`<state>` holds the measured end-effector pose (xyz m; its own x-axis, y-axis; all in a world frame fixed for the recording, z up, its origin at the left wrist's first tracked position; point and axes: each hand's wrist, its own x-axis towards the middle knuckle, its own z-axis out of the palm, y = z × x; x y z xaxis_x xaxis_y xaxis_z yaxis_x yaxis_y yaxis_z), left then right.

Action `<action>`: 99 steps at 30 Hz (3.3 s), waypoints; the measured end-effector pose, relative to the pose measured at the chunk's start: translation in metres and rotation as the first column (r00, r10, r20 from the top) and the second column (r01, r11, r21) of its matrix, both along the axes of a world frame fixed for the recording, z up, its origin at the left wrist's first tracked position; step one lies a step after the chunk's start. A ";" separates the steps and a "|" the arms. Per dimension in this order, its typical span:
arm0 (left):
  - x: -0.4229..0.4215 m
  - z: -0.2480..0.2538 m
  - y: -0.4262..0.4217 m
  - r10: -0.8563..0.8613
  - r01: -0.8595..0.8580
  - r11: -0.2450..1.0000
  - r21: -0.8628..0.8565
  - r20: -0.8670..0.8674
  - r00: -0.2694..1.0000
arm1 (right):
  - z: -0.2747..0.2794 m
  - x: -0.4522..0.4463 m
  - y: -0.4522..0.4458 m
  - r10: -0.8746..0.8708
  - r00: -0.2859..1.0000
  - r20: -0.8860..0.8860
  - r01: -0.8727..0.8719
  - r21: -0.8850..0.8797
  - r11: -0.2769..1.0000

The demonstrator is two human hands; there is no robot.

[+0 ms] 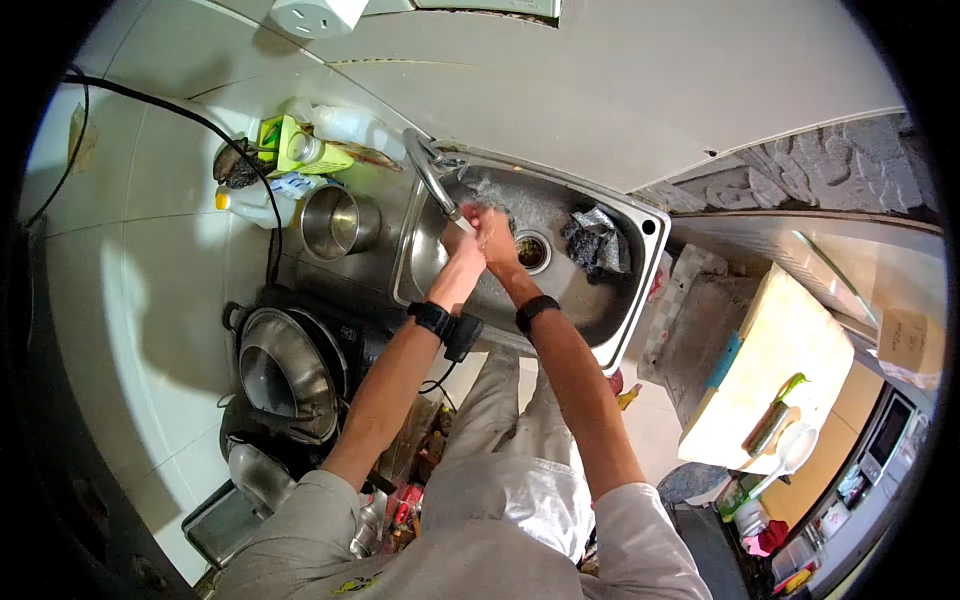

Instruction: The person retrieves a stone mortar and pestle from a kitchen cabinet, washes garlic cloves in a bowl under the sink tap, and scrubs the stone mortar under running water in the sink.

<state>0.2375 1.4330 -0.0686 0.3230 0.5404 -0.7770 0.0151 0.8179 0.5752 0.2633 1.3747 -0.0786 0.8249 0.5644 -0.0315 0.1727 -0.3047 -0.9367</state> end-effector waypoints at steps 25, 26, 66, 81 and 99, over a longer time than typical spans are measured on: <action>-0.042 -0.032 0.007 -0.330 0.671 -0.726 0.154 -0.933 -0.143 | -0.063 0.005 -0.058 0.854 0.164 0.494 0.056 -0.869 0.492; -0.043 -0.037 0.008 -0.327 0.670 -0.727 0.152 -0.934 -0.143 | -0.064 0.008 -0.053 0.852 0.164 0.497 0.057 -0.867 0.495; -0.060 -0.051 0.014 -0.556 0.750 -0.587 0.306 -0.825 -0.099 | -0.034 0.040 -0.041 0.881 0.219 0.420 -0.500 -0.727 0.471; -0.068 -0.049 0.032 -0.294 0.509 -0.829 0.232 -0.955 -0.044 | -0.096 -0.002 -0.028 0.936 0.232 0.266 -0.263 -0.909 0.324; -0.066 -0.033 0.028 -0.376 0.530 -0.806 0.262 -0.919 -0.116 | -0.096 0.014 -0.027 0.964 0.002 0.266 -0.205 -0.943 0.261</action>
